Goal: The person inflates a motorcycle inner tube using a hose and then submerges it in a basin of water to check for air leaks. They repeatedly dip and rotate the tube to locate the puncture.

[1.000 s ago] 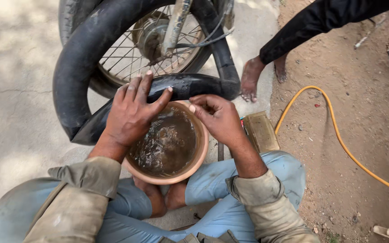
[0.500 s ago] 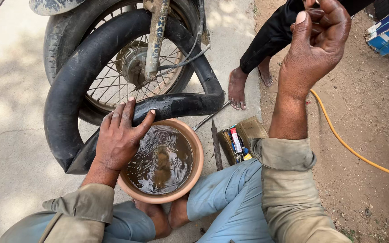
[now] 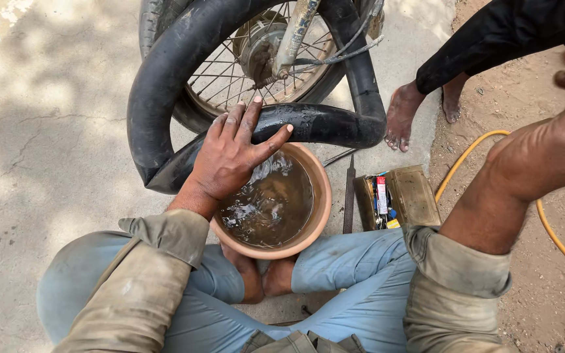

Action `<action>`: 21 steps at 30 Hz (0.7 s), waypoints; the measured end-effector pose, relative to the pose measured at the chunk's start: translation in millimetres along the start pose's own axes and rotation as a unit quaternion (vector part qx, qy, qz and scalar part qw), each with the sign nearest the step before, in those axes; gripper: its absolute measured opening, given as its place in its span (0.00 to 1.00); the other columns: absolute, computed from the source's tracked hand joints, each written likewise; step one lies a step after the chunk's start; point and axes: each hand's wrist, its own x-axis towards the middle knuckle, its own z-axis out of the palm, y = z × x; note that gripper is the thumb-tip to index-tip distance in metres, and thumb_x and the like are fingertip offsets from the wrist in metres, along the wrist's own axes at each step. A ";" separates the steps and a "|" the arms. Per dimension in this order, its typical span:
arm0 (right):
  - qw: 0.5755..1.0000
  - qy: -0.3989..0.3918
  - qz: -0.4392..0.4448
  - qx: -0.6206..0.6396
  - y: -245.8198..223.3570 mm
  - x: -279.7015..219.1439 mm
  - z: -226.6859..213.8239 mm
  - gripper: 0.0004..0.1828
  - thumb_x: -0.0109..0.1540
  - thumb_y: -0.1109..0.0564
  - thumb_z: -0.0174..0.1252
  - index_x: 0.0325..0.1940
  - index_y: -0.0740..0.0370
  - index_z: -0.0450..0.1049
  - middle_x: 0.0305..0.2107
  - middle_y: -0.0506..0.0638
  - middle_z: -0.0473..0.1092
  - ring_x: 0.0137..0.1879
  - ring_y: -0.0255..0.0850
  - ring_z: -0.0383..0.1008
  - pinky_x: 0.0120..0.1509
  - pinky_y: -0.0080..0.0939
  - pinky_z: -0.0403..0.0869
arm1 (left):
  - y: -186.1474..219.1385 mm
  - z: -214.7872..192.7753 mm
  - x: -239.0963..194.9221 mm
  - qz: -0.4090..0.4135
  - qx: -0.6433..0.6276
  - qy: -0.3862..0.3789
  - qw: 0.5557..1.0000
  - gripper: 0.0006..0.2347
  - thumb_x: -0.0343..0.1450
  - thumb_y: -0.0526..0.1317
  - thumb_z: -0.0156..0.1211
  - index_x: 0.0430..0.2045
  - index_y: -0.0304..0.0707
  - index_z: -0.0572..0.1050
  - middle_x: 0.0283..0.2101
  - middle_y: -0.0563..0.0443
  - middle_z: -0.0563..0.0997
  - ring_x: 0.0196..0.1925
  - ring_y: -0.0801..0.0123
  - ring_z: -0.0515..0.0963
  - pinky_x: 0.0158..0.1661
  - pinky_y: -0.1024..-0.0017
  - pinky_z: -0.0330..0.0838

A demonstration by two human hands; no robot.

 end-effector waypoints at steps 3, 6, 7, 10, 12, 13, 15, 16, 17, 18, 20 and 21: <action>0.974 0.013 0.165 0.154 -27.5 -33.3 37.9 0.07 0.70 0.67 0.60 0.51 0.60 0.75 0.37 0.53 0.77 0.39 0.41 0.81 0.41 0.42 0.81 | -0.3 1.7 -1.8 0.008 -0.006 0.013 1.000 0.29 0.75 0.35 0.56 0.71 0.74 0.62 0.69 0.30 0.67 0.65 0.41 0.74 0.59 0.51 0.72; 0.916 -0.048 0.289 0.274 -41.8 -65.1 64.5 0.07 0.73 0.72 0.60 0.51 0.66 0.76 0.38 0.57 0.78 0.40 0.43 0.81 0.46 0.44 0.82 | -0.3 3.3 -3.0 0.006 -0.001 0.004 1.000 0.30 0.75 0.36 0.56 0.73 0.74 0.61 0.71 0.30 0.66 0.66 0.41 0.74 0.61 0.51 0.72; 0.891 -0.056 0.346 0.289 -45.0 -74.5 67.9 0.07 0.72 0.72 0.59 0.52 0.68 0.76 0.40 0.57 0.77 0.43 0.42 0.81 0.49 0.44 0.83 | 0.1 4.4 -2.3 0.004 0.003 0.000 1.000 0.30 0.75 0.36 0.56 0.73 0.73 0.61 0.71 0.30 0.66 0.66 0.40 0.74 0.60 0.51 0.72; 0.822 -0.090 0.453 0.332 -51.2 -99.9 83.8 0.13 0.64 0.71 0.59 0.54 0.69 0.77 0.42 0.55 0.77 0.46 0.41 0.82 0.53 0.41 0.83 | 0.6 5.5 -2.7 -0.012 -0.007 -0.006 1.000 0.28 0.75 0.39 0.56 0.73 0.69 0.61 0.71 0.30 0.65 0.66 0.39 0.74 0.60 0.49 0.71; 0.806 -0.114 0.475 0.333 -51.9 -113.0 91.7 0.15 0.62 0.70 0.61 0.53 0.68 0.77 0.42 0.54 0.77 0.45 0.40 0.82 0.53 0.39 0.82 | 0.8 7.0 -1.8 -0.018 -0.012 -0.008 1.000 0.27 0.76 0.40 0.56 0.73 0.64 0.61 0.71 0.30 0.66 0.66 0.40 0.74 0.60 0.49 0.70; 0.811 -0.126 0.473 0.321 -51.9 -120.1 96.4 0.13 0.64 0.69 0.62 0.53 0.68 0.76 0.41 0.54 0.77 0.44 0.39 0.81 0.53 0.39 0.82 | 0.0 7.6 -1.0 -0.019 -0.008 -0.011 1.000 0.26 0.76 0.40 0.55 0.73 0.60 0.61 0.71 0.31 0.66 0.66 0.40 0.74 0.60 0.49 0.70; 0.822 -0.155 0.462 0.296 -52.1 -134.3 101.6 0.11 0.66 0.67 0.63 0.52 0.68 0.77 0.41 0.54 0.76 0.43 0.37 0.80 0.51 0.37 0.81 | -0.8 7.8 -2.8 -0.022 0.000 -0.018 1.000 0.26 0.76 0.40 0.55 0.73 0.50 0.62 0.71 0.32 0.67 0.67 0.42 0.74 0.61 0.50 0.70; 0.829 -0.171 0.451 0.284 -52.7 -140.5 102.6 0.09 0.67 0.67 0.64 0.52 0.69 0.77 0.41 0.53 0.76 0.42 0.36 0.79 0.50 0.36 0.80 | -1.1 7.8 -3.6 -0.024 0.004 -0.020 1.000 0.26 0.77 0.40 0.55 0.73 0.45 0.62 0.71 0.32 0.67 0.67 0.43 0.74 0.62 0.50 0.70; 0.835 -0.187 0.440 0.271 -53.5 -145.4 103.1 0.08 0.68 0.66 0.64 0.52 0.69 0.78 0.42 0.53 0.76 0.41 0.35 0.78 0.49 0.35 0.78 | -1.4 7.8 -4.3 -0.025 0.008 -0.022 0.999 0.26 0.77 0.40 0.55 0.73 0.39 0.62 0.71 0.33 0.68 0.68 0.44 0.74 0.63 0.50 0.70; 0.847 -0.207 0.420 0.251 -54.5 -149.0 103.3 0.09 0.68 0.66 0.64 0.52 0.69 0.78 0.43 0.53 0.75 0.42 0.35 0.77 0.49 0.34 0.78 | -1.3 7.9 -4.3 -0.025 0.001 -0.016 1.000 0.26 0.77 0.41 0.55 0.72 0.37 0.62 0.70 0.33 0.68 0.67 0.43 0.74 0.63 0.50 0.69; 0.868 -0.246 0.376 0.211 -57.9 -154.0 106.1 0.09 0.68 0.66 0.65 0.53 0.70 0.79 0.45 0.51 0.73 0.45 0.33 0.75 0.51 0.33 0.77 | -1.2 8.2 -3.7 -0.025 -0.014 -0.005 1.000 0.26 0.76 0.43 0.56 0.71 0.33 0.62 0.70 0.33 0.68 0.66 0.43 0.74 0.61 0.50 0.69; 0.855 -0.238 0.408 0.211 -60.1 -155.8 109.2 0.08 0.67 0.65 0.64 0.52 0.68 0.79 0.44 0.50 0.75 0.43 0.33 0.76 0.50 0.33 0.78 | -1.2 8.1 -3.5 -0.025 -0.007 -0.006 1.000 0.26 0.76 0.42 0.56 0.71 0.33 0.62 0.70 0.34 0.68 0.67 0.44 0.74 0.62 0.51 0.69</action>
